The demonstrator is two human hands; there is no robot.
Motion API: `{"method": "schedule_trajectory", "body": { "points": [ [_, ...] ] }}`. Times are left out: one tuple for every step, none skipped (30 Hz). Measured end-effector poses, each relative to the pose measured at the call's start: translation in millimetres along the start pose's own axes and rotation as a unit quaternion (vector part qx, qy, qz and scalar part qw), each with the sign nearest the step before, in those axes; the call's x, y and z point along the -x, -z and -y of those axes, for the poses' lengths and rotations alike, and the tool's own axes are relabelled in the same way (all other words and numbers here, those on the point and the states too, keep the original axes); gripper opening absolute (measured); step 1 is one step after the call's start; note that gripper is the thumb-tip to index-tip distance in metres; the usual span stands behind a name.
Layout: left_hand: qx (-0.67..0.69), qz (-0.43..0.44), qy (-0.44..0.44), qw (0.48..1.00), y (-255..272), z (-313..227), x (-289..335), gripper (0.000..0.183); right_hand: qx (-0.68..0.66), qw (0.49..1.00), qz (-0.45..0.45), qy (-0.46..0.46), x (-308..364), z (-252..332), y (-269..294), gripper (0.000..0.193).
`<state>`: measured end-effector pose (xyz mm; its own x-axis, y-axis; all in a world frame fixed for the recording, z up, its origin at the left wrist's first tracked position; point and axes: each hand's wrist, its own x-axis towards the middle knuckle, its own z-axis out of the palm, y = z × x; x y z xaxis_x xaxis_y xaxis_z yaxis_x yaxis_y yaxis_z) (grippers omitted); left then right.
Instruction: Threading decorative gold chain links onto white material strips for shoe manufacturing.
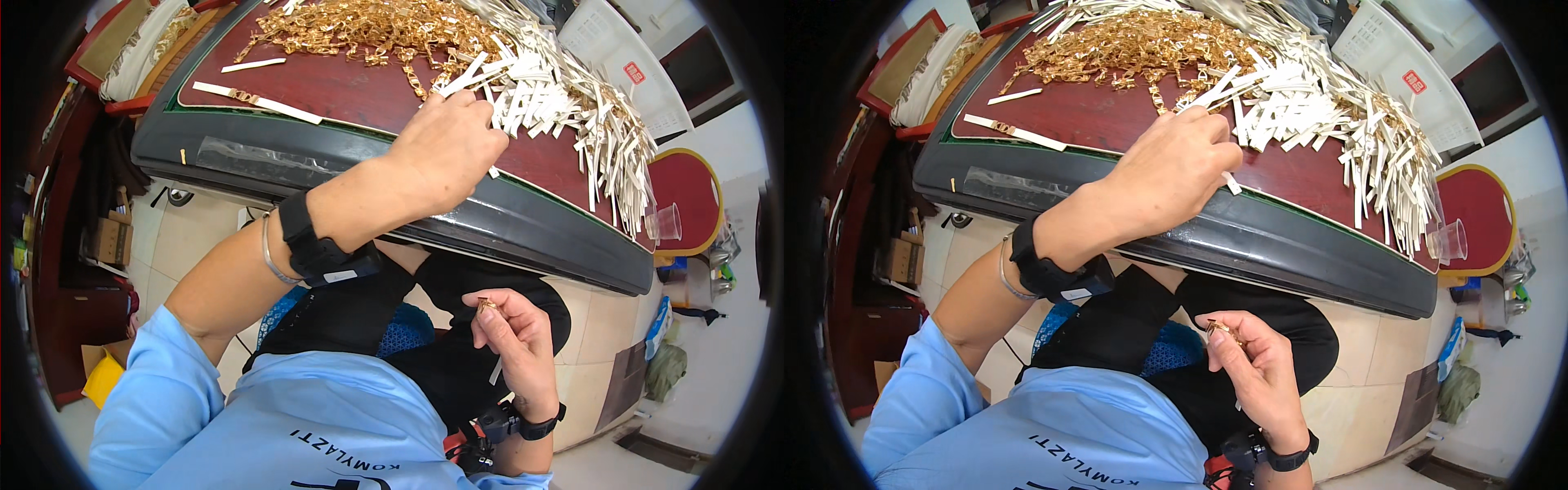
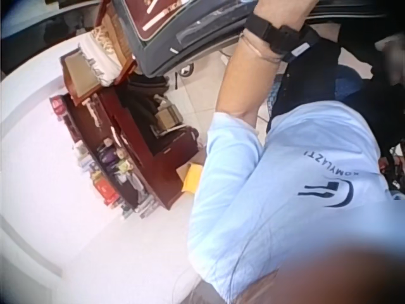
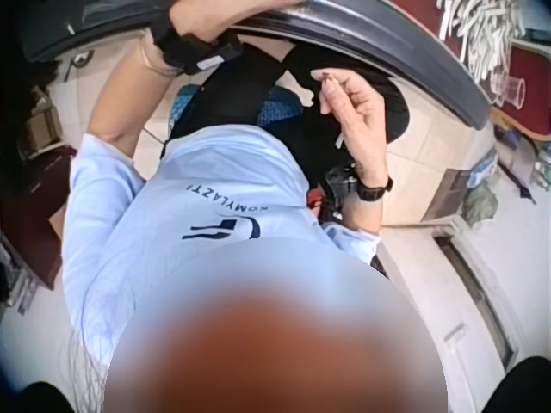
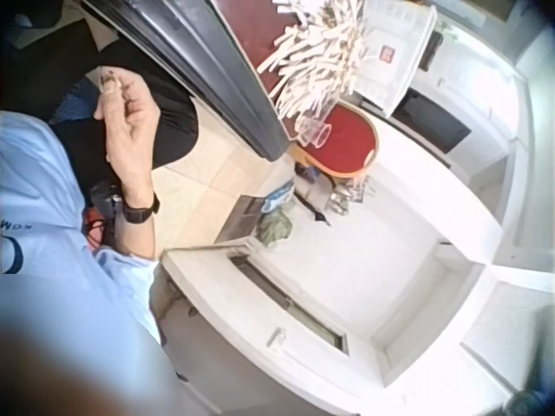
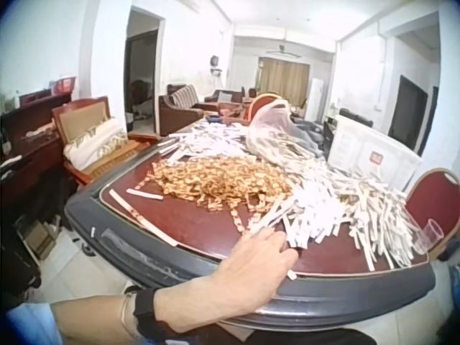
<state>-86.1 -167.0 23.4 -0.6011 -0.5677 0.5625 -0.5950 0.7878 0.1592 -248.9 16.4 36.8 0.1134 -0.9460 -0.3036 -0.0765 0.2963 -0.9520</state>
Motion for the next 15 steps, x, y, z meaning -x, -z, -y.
{"method": "schedule_trajectory", "body": {
  "points": [
    [0.004, -0.005, -0.001, 1.0, 0.6, 0.4, 0.3, 0.01, -0.003, 1.0, 0.003, -0.004, -0.5, -1.2, -0.2, 0.023],
    [0.005, -0.004, -0.002, 1.0, 1.5, 1.5, -0.2, 0.01, -0.006, 1.0, 0.006, -0.007, -0.7, -2.5, 0.1, 0.023],
    [-0.002, -0.002, -0.006, 1.0, 3.1, 3.5, -0.4, 0.011, -0.007, 1.0, 0.006, -0.007, -0.7, -3.8, 0.8, 0.023],
    [-0.009, -0.001, -0.009, 1.0, 3.7, 4.8, -1.1, 0.012, -0.005, 1.0, 0.01, -0.01, -0.7, -5.0, 2.0, 0.023],
    [-0.009, 0.0, -0.01, 1.0, 3.3, 5.2, -1.8, 0.012, -0.003, 1.0, 0.014, -0.012, -0.6, -6.1, 2.9, 0.023],
    [-0.009, 0.003, -0.015, 1.0, 2.6, 6.0, -2.1, 0.012, -0.004, 1.0, 0.014, -0.012, -0.7, -7.3, 3.3, 0.023],
    [-0.009, 0.005, -0.02, 1.0, 2.1, 6.9, -2.4, 0.012, -0.009, 1.0, 0.016, -0.011, -0.6, -8.5, 3.6, 0.024],
    [-0.01, 0.005, -0.02, 1.0, 1.5, 8.2, -2.8, 0.012, -0.014, 1.0, 0.018, -0.01, -0.8, -9.4, 3.7, 0.024],
    [0.002, 0.002, -0.018, 1.0, 1.0, 8.8, -2.9, 0.011, -0.014, 1.0, 0.017, -0.01, -0.7, -10.4, 3.8, 0.024],
    [0.013, -0.002, -0.015, 1.0, 0.6, 9.4, -2.8, 0.011, -0.013, 1.0, 0.018, -0.008, -1.0, -11.2, 3.7, 0.024],
    [0.013, -0.002, -0.015, 1.0, 0.4, 10.0, -2.4, 0.011, -0.012, 1.0, 0.019, -0.006, -1.1, -12.1, 3.6, 0.025],
    [0.037, -0.002, -0.016, 0.999, 1.9, 10.3, -2.6, 0.01, -0.012, 1.0, 0.019, -0.006, -1.0, -13.2, 4.2, 0.025],
    [0.061, -0.002, -0.017, 0.998, 3.6, 10.6, -2.2, 0.01, -0.019, 0.999, 0.025, -0.008, -0.7, -14.3, 5.3, 0.024],
    [0.061, -0.001, -0.016, 0.998, 5.6, 9.3, 0.7, 0.01, -0.025, 0.999, 0.031, -0.011, -0.4, -15.1, 5.5, 0.024],
    [0.098, -0.035, 0.003, 0.995, 10.9, 4.5, 4.3, 0.012, -0.026, 0.999, 0.032, -0.011, -0.3, -14.9, 4.4, 0.024]
  ]
}}
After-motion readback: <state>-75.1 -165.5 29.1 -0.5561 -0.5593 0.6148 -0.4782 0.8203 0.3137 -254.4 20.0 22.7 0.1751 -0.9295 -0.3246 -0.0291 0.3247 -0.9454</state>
